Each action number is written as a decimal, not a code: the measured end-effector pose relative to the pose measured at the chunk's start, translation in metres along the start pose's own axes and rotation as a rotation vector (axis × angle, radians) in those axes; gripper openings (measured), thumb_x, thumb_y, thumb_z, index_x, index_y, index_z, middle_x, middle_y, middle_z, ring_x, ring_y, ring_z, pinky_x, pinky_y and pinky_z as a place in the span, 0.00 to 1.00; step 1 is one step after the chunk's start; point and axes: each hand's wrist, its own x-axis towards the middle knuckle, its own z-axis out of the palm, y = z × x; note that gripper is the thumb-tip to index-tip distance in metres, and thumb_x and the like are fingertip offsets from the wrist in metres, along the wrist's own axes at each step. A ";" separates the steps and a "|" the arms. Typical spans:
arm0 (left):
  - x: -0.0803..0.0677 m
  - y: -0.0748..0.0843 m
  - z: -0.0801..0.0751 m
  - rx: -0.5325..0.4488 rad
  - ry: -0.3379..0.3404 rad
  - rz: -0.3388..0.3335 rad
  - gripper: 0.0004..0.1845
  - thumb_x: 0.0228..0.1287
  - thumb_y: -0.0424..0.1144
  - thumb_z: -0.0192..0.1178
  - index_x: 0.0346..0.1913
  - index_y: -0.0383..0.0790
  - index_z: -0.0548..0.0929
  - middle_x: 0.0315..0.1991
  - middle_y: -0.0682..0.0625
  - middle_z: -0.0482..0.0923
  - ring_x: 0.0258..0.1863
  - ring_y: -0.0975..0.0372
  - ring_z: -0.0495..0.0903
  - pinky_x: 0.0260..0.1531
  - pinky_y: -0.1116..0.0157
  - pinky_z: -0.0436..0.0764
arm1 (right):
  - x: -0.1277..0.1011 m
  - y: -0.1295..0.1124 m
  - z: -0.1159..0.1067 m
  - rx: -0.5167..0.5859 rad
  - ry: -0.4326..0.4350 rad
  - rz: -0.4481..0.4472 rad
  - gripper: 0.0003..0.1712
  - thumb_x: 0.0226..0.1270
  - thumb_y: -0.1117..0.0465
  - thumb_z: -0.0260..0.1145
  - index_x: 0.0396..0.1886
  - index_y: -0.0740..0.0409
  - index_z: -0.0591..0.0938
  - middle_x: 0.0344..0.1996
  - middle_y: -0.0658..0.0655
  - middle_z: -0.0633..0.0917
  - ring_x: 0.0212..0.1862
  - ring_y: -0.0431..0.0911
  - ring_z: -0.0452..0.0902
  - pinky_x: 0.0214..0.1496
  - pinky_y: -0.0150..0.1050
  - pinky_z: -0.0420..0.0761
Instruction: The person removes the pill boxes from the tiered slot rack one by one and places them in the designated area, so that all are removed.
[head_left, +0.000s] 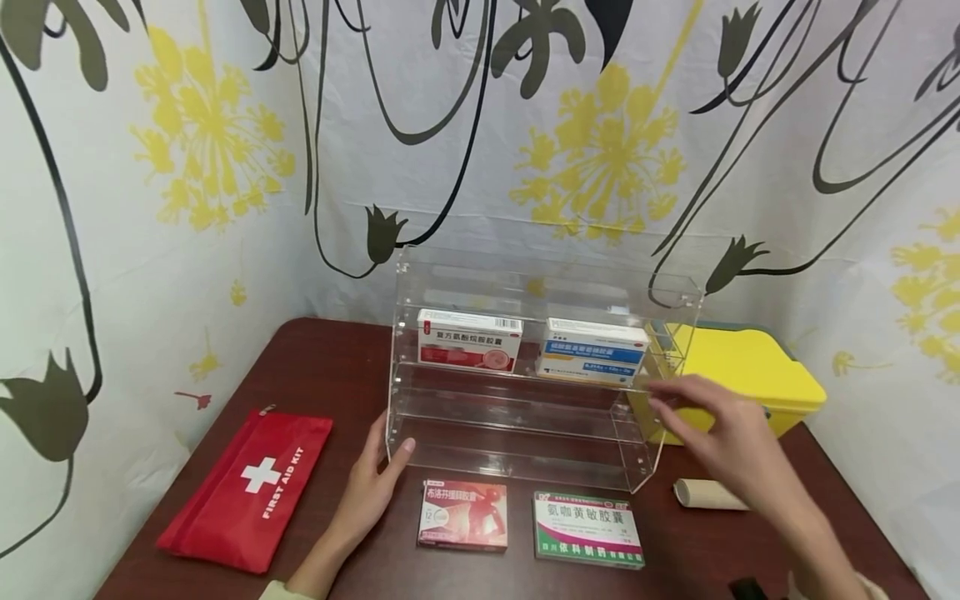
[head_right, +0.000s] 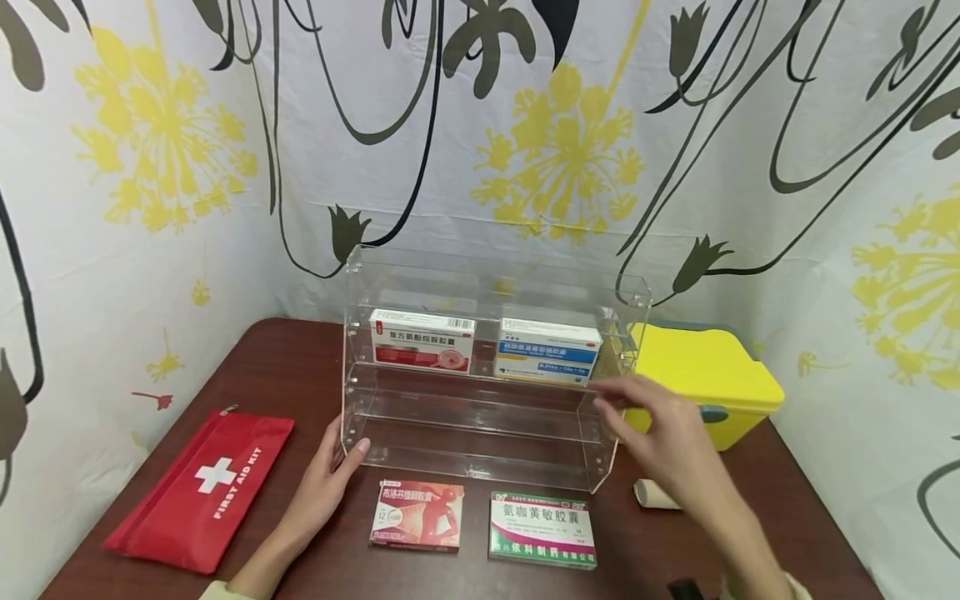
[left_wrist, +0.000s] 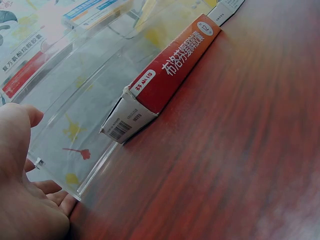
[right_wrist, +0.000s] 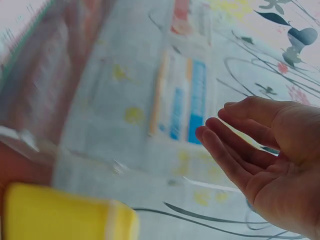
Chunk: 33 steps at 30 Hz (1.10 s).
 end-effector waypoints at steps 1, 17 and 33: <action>0.000 0.000 0.000 0.000 0.002 0.002 0.34 0.72 0.46 0.58 0.76 0.50 0.58 0.71 0.42 0.63 0.69 0.50 0.61 0.65 0.44 0.59 | 0.007 0.002 -0.005 -0.016 0.004 0.004 0.20 0.53 0.72 0.76 0.45 0.52 0.87 0.39 0.43 0.86 0.38 0.37 0.81 0.41 0.19 0.74; 0.000 0.001 0.001 0.020 0.006 -0.019 0.34 0.72 0.45 0.58 0.76 0.50 0.57 0.72 0.43 0.62 0.70 0.50 0.60 0.66 0.44 0.58 | 0.066 0.026 -0.021 -0.108 -0.085 -0.001 0.14 0.60 0.62 0.74 0.46 0.53 0.87 0.41 0.51 0.87 0.40 0.49 0.85 0.38 0.29 0.77; 0.012 -0.039 0.004 0.028 0.015 -0.023 0.36 0.70 0.53 0.58 0.76 0.60 0.55 0.72 0.47 0.61 0.71 0.53 0.59 0.66 0.44 0.56 | 0.068 0.034 -0.011 -0.041 -0.159 -0.028 0.14 0.57 0.65 0.76 0.45 0.55 0.88 0.43 0.52 0.84 0.37 0.46 0.84 0.33 0.27 0.78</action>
